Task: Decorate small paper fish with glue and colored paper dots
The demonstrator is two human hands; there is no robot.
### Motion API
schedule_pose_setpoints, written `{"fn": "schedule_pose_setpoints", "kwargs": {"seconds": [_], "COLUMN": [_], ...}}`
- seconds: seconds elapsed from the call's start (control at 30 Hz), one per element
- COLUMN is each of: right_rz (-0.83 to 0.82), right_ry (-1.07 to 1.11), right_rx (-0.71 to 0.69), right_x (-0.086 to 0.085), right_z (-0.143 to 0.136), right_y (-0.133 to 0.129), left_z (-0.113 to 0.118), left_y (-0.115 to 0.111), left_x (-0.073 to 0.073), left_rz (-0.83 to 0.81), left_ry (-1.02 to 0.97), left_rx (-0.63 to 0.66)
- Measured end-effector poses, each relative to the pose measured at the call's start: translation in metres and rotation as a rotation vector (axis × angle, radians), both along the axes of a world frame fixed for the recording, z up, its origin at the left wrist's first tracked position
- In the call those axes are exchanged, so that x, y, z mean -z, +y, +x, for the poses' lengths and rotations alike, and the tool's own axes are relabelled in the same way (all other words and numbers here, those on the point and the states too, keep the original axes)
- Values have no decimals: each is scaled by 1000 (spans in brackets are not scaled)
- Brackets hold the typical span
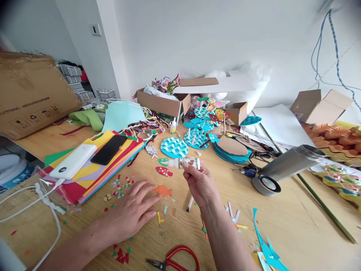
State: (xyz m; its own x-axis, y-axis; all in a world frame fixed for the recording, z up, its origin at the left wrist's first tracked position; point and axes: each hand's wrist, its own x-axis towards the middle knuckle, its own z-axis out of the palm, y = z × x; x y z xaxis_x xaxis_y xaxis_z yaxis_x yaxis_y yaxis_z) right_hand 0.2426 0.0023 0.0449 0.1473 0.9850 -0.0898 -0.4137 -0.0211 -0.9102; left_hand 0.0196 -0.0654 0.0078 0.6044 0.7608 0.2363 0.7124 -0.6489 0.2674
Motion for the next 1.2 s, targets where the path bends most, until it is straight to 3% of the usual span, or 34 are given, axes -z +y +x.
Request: {"fn": "schedule_pose_setpoints", "kwargs": {"seconds": [0.2, 0.43, 0.7, 0.9, 1.2], "right_rz": [-8, 110, 174, 209, 265], "right_ry": [-13, -552, -817, -901, -965], "right_rx": [65, 28, 31, 35, 42], "right_x": [19, 17, 26, 33, 30], "right_z": [-5, -7, -17, -19, -27], "right_y": [5, -7, -14, -16, -20], "left_z": [-4, 0, 4, 7, 9], "left_y": [5, 1, -1, -2, -2], "left_x": [2, -1, 4, 6, 5], "left_rz": [-4, -7, 14, 2, 12], "left_ry": [-8, -5, 27, 28, 20], "left_rx": [-39, 10, 3, -21, -44]}}
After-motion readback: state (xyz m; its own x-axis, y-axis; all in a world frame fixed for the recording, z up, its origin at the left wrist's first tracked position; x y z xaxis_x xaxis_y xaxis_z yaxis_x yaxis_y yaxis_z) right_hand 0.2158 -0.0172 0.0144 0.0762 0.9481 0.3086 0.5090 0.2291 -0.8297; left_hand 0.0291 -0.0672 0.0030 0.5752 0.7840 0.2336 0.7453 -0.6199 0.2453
